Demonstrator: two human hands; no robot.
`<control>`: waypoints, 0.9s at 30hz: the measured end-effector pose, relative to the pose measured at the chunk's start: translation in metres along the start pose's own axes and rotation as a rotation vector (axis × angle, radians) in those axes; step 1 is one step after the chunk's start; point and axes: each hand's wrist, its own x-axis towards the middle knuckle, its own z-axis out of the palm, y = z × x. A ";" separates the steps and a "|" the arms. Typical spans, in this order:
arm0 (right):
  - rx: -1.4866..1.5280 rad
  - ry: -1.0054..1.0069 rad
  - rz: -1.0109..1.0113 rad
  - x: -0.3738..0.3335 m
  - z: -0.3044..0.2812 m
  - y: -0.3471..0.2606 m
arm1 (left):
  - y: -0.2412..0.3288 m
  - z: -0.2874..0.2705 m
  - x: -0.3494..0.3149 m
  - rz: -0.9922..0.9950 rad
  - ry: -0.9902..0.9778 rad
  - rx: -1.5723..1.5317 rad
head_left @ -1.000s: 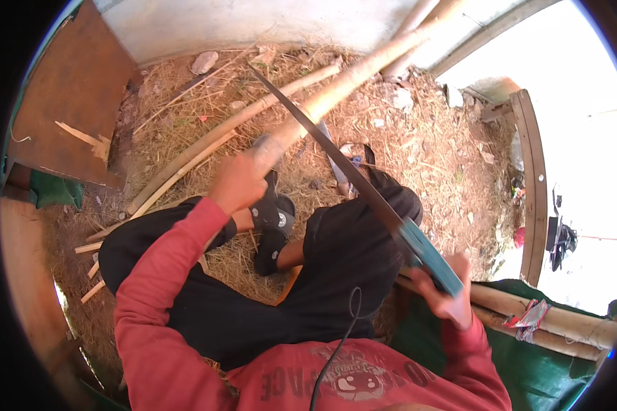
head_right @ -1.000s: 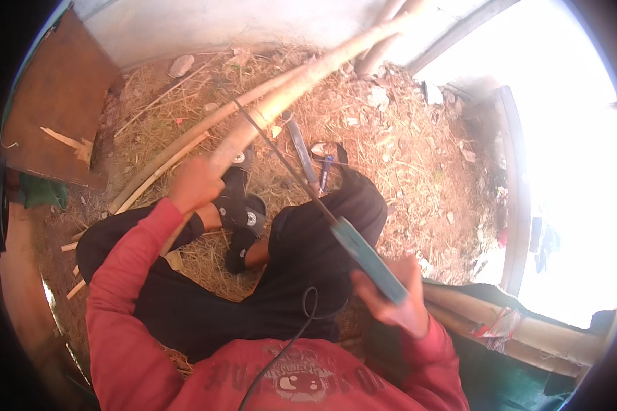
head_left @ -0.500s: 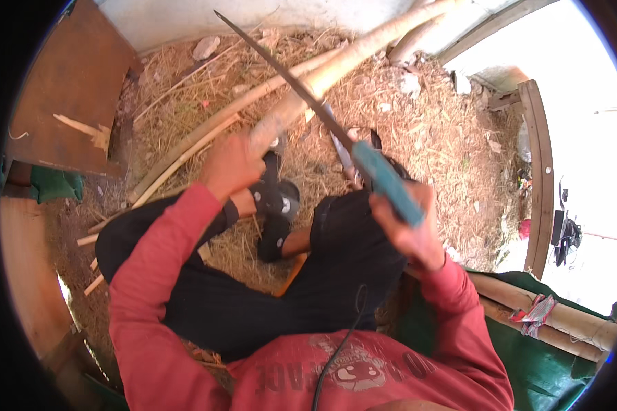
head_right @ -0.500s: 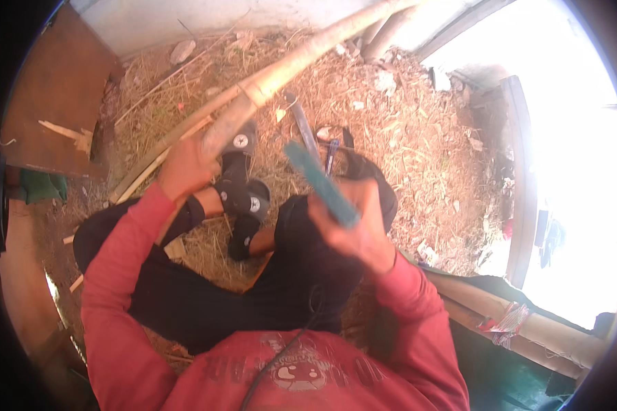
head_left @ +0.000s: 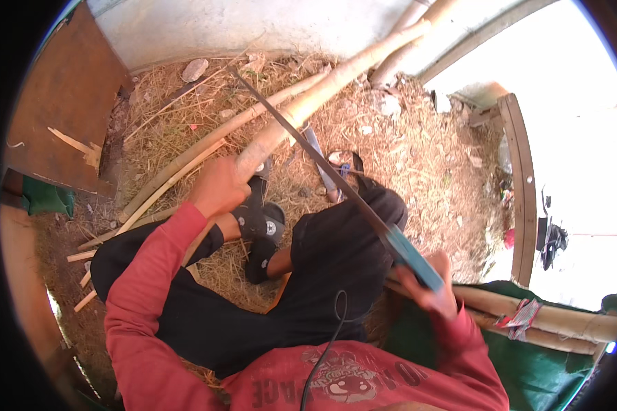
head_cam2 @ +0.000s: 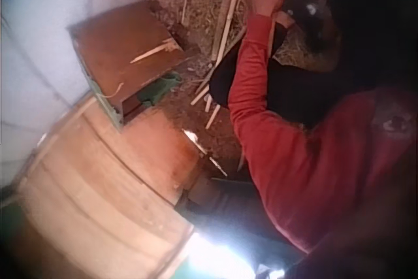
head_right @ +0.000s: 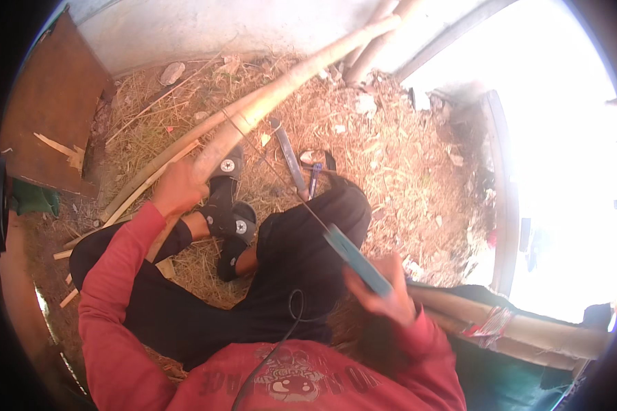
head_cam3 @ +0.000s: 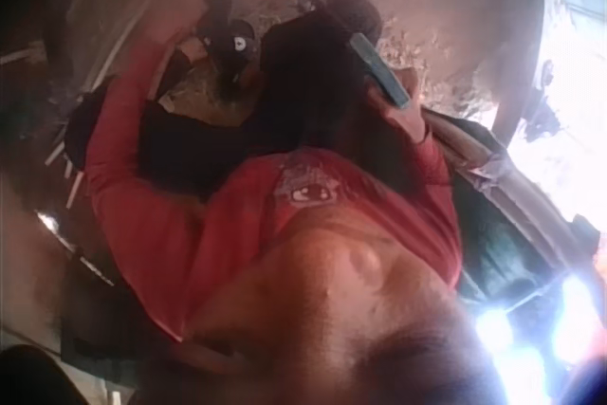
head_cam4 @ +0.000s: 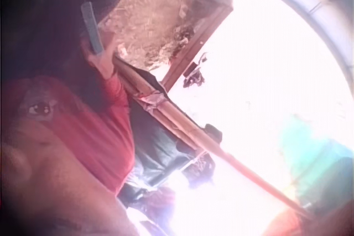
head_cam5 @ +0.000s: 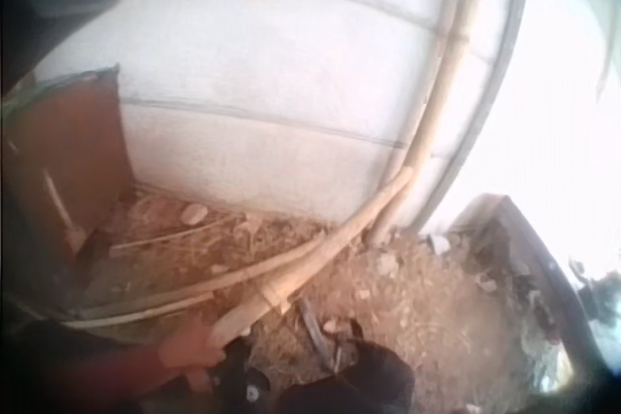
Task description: The person sits on the ground and uses a hand saw to cut a long bamboo pole into smaller sections. They hold the pole steady with their left hand and saw with their right hand, creating multiple cut pieces that accumulate on the ground.
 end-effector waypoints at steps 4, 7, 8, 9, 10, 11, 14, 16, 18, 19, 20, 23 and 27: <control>-0.084 0.063 -0.233 0.044 0.034 -0.005 | 0.001 0.008 0.005 0.074 -0.006 0.019; -0.059 0.050 -0.222 0.059 0.032 0.005 | 0.001 0.007 0.008 0.048 0.023 -0.034; -0.038 0.064 -0.181 0.045 0.027 0.008 | -0.002 0.005 0.004 0.026 0.021 -0.051; -0.124 0.041 -0.222 0.013 0.020 0.017 | -0.009 0.006 0.007 -0.046 -0.034 -0.059; -0.073 0.061 -0.225 -0.006 0.014 0.020 | -0.009 0.008 0.007 -0.016 -0.009 -0.029; -0.014 0.077 -0.234 -0.017 0.008 0.019 | -0.007 0.006 0.004 0.006 0.021 0.009; -0.060 0.096 -0.316 0.016 0.025 0.010 | 0.004 0.003 -0.001 0.028 -0.009 0.044; -0.011 0.092 -0.333 0.064 0.038 0.005 | 0.001 0.008 0.001 0.027 -0.036 0.043; -0.012 0.090 -0.264 0.071 0.026 -0.008 | -0.012 0.004 0.007 0.010 -0.009 0.054; -0.094 0.077 -0.262 0.039 0.022 0.004 | -0.013 0.002 0.008 0.018 -0.033 0.015; -0.175 0.041 -0.285 0.008 0.017 0.019 | -0.008 0.001 0.005 0.002 -0.034 -0.026; 0.034 0.119 -0.265 -0.005 0.013 0.009 | 0.003 -0.004 0.009 0.007 0.032 0.093; -0.077 0.079 -0.406 0.093 0.041 0.013 | 0.008 0.005 0.004 0.134 0.020 0.027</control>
